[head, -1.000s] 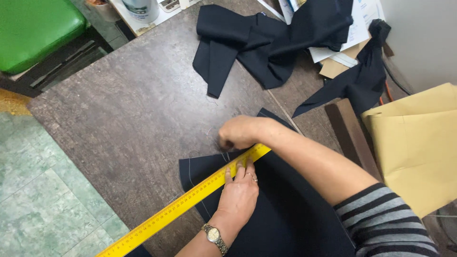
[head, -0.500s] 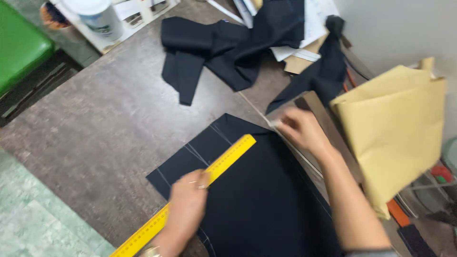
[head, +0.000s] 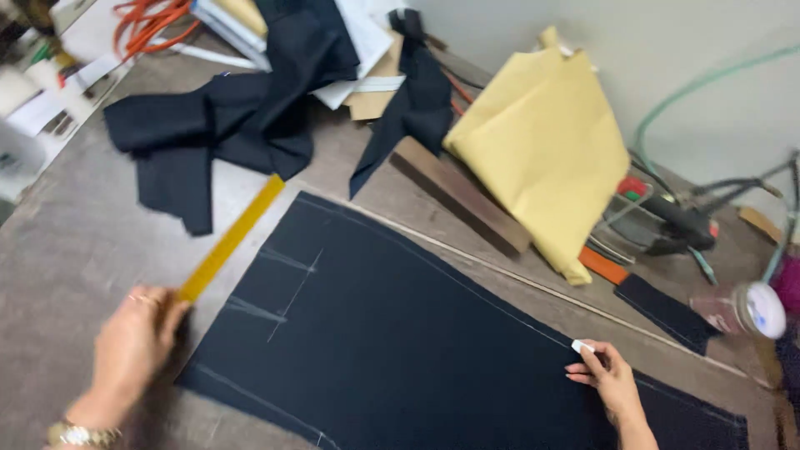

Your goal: The person measures and marks a large piece of dark fabric using a yellow ruler and white chalk. They then use large shears to cut the fabric along the marked lines, separating pieces on a wooden workbench.

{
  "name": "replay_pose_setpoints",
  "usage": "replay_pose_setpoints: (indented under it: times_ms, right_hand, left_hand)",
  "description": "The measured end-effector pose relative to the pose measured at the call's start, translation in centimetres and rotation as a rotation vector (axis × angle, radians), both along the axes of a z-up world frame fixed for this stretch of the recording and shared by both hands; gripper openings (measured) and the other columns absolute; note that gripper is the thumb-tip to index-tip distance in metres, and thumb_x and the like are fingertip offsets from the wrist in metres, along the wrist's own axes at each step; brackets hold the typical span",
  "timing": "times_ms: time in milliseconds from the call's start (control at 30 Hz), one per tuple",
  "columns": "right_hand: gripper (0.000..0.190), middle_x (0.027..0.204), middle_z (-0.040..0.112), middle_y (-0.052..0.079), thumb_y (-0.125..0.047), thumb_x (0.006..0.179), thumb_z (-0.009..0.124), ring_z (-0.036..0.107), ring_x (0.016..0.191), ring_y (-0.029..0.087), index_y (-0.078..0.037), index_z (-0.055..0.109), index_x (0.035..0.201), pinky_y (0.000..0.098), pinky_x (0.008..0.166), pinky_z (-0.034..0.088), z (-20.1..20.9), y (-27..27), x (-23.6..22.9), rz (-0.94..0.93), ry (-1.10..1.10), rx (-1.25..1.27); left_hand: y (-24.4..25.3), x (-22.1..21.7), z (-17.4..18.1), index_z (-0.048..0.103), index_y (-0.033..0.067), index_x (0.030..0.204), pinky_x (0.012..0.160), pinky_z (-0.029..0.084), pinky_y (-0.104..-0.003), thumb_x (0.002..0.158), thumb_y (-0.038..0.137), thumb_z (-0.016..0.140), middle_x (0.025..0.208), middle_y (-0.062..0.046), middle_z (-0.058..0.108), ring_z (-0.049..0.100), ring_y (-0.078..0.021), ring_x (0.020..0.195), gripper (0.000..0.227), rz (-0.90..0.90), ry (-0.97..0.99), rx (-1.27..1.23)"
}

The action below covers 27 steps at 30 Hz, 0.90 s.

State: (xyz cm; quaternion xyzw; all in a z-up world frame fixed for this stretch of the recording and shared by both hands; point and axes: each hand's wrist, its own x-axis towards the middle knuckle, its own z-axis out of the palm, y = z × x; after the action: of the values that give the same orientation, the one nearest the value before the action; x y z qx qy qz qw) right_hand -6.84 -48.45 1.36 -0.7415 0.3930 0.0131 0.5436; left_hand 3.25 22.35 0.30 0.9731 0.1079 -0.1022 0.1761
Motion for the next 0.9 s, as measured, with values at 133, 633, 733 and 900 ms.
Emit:
replay_pose_setpoints:
  times_ms: [133, 633, 733, 900]
  right_hand:
    - [0.012, 0.114, 0.059, 0.025, -0.005, 0.096, 0.055, 0.066, 0.07, 0.036, 0.005, 0.053, 0.101, 0.0426, 0.063, 0.057, -1.0, -2.7, -2.3, -0.047, -0.03, -0.009]
    - [0.011, 0.105, 0.058, 0.028, -0.009, 0.101, 0.051, 0.066, 0.066, 0.037, -0.005, 0.044, 0.108, 0.0444, 0.056, 0.057, -1.9, -10.0, -4.8, -0.175, 0.021, -0.137]
    - [0.01, 0.095, 0.049, 0.022, -0.011, 0.104, 0.048, 0.066, 0.064, 0.037, -0.004, 0.043, 0.108, 0.043, 0.057, 0.057, -1.0, -10.6, -5.1, -0.194, 0.03, -0.139]
    - [0.013, 0.104, 0.055, 0.025, -0.015, 0.1, 0.049, 0.063, 0.05, 0.036, -0.004, 0.043, 0.107, 0.0425, 0.044, 0.054, -2.4, -12.5, -6.2, -0.051, 0.057, -0.061]
  left_hand:
    - [1.0, 7.1, -0.9, 0.062, 0.014, 0.112, 0.075, 0.055, -0.048, 0.09, 0.041, 0.058, 0.103, -0.012, 0.062, 0.064, -0.0325, 0.099, 0.035, -0.142, -0.047, 0.133]
    - [-13.9, 17.8, -2.7, 0.051, 0.0018, 0.12, 0.093, 0.044, -0.048, 0.065, 0.038, 0.086, 0.111, -0.027, 0.053, 0.054, -0.0443, 0.106, 0.075, -0.235, -0.178, -0.135]
    - [-14.0, 18.1, -2.6, 0.055, 0.0056, 0.123, 0.094, 0.045, -0.047, 0.063, 0.037, 0.087, 0.12, -0.021, 0.042, 0.057, -0.04, 0.103, 0.074, -0.239, -0.211, -0.168]
    - [-13.8, 18.8, -3.0, 0.052, 0.0172, 0.133, 0.102, 0.041, -0.043, 0.073, 0.01, 0.07, 0.133, -0.015, 0.051, 0.057, -0.036, 0.113, 0.063, -0.711, -0.161, -0.149]
